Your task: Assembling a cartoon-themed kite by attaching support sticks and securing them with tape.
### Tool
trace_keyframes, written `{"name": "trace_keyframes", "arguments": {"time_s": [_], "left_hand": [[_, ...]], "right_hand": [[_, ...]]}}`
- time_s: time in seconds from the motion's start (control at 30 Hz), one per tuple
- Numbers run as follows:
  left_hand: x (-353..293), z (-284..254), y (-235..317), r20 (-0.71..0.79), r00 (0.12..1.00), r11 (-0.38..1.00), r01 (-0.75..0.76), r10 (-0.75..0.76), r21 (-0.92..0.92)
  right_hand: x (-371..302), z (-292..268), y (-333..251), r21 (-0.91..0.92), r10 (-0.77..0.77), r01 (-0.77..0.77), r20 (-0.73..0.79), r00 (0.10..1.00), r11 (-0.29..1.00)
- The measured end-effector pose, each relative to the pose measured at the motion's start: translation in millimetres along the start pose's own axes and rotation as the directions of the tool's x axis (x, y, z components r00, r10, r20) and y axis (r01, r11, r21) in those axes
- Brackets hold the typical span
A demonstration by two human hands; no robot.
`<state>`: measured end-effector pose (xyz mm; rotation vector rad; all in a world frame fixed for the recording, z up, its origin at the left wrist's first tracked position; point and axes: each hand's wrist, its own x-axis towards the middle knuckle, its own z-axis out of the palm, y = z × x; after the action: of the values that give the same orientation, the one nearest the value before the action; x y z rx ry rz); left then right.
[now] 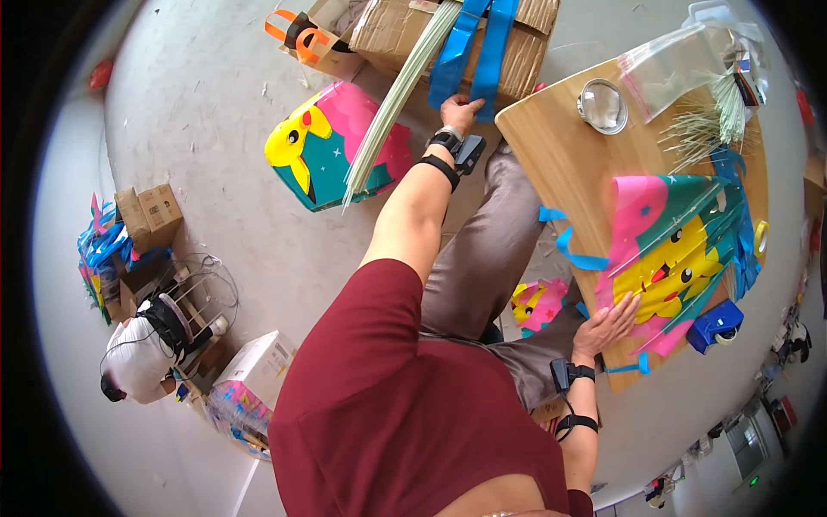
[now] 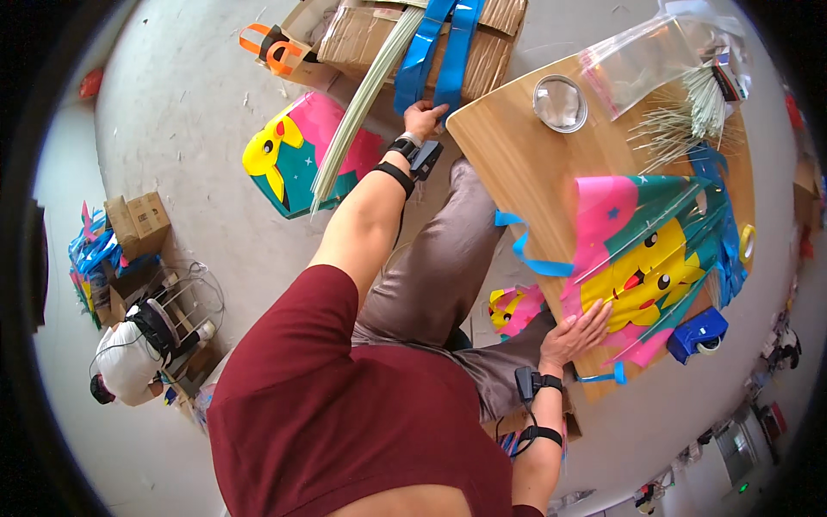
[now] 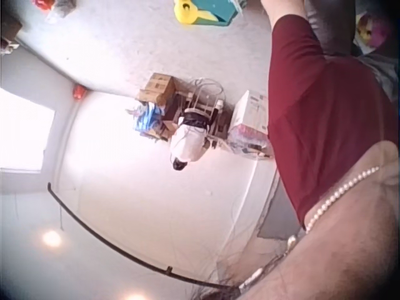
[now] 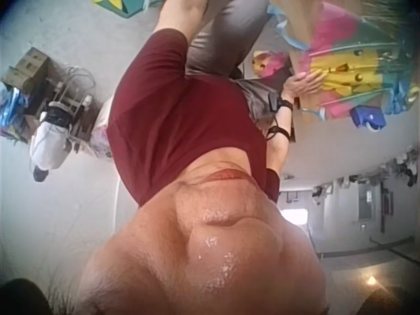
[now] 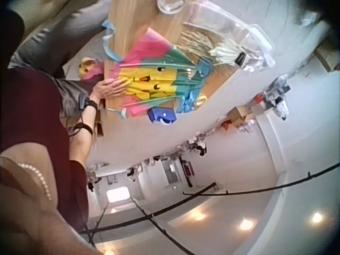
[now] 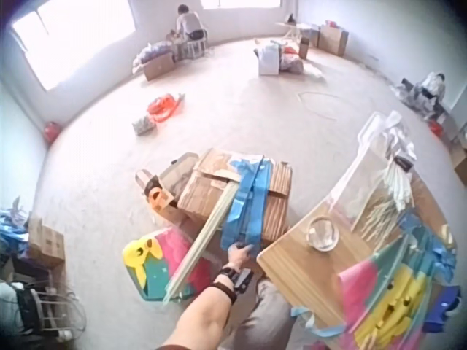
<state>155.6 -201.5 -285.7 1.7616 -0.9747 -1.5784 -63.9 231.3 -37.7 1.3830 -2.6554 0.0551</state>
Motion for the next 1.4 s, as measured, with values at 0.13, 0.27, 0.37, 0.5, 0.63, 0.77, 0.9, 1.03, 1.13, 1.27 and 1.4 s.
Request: {"name": "trace_keyframes", "arguments": {"time_s": [0.13, 0.27, 0.37, 0.5, 0.63, 0.77, 0.9, 1.03, 1.13, 1.27, 1.4], "left_hand": [[-3.6, -25.5, -6.1, 0.167, 0.984, 0.963, 0.096, -0.054, -0.251], [3.1, -41.9, -9.4, 0.292, 0.949, 0.926, 0.212, -0.119, -0.312], [13.1, -55.9, -11.8, 0.372, 0.920, 0.908, 0.252, -0.118, -0.335], [10.8, -51.0, -7.6, 0.417, 0.895, 0.874, 0.324, -0.159, -0.363], [3.8, -44.6, -1.9, 0.462, 0.868, 0.801, 0.403, -0.181, -0.443], [4.8, -45.1, -3.0, 0.436, 0.881, 0.811, 0.385, -0.182, -0.440], [8.9, -46.1, -4.2, 0.436, 0.884, 0.824, 0.371, -0.171, -0.428], [9.2, -47.2, -3.5, 0.427, 0.885, 0.848, 0.366, -0.188, -0.384], [9.4, -48.5, -1.8, 0.411, 0.890, 0.867, 0.355, -0.199, -0.350], [11.7, -44.6, 1.3, 0.439, 0.862, 0.834, 0.426, -0.255, -0.351], [21.6, -46.8, -1.8, 0.441, 0.852, 0.821, 0.453, -0.283, -0.347]], "right_hand": [[1.3, 2.2, -0.7, 0.012, -0.002, 0.002, -0.005, 1.000, 1.000], [1.0, 2.0, -0.3, 0.001, -0.006, 0.006, -0.017, 1.000, 1.000], [1.8, 2.2, -3.8, 0.008, -0.011, 0.011, -0.020, 1.000, 1.000], [0.7, 2.4, -1.7, -0.008, -0.010, 0.010, -0.026, 1.000, 1.000], [0.5, 2.2, -1.0, -0.001, 0.005, -0.005, -0.023, 1.000, 1.000], [1.5, 1.9, -2.9, -0.001, -0.006, 0.006, -0.036, 0.999, 1.000], [2.0, 2.2, -3.1, 0.002, -0.009, 0.009, -0.039, 0.999, 1.000], [1.9, 2.5, -3.0, -0.006, -0.011, 0.011, -0.043, 0.999, 1.000], [1.8, 2.3, -2.9, -0.002, -0.013, 0.012, -0.045, 0.999, 1.000], [1.5, 1.5, -2.5, -0.014, -0.017, 0.017, -0.053, 0.998, 1.000], [2.2, 2.2, -3.5, -0.017, -0.023, 0.022, -0.059, 0.998, 1.000]]}}
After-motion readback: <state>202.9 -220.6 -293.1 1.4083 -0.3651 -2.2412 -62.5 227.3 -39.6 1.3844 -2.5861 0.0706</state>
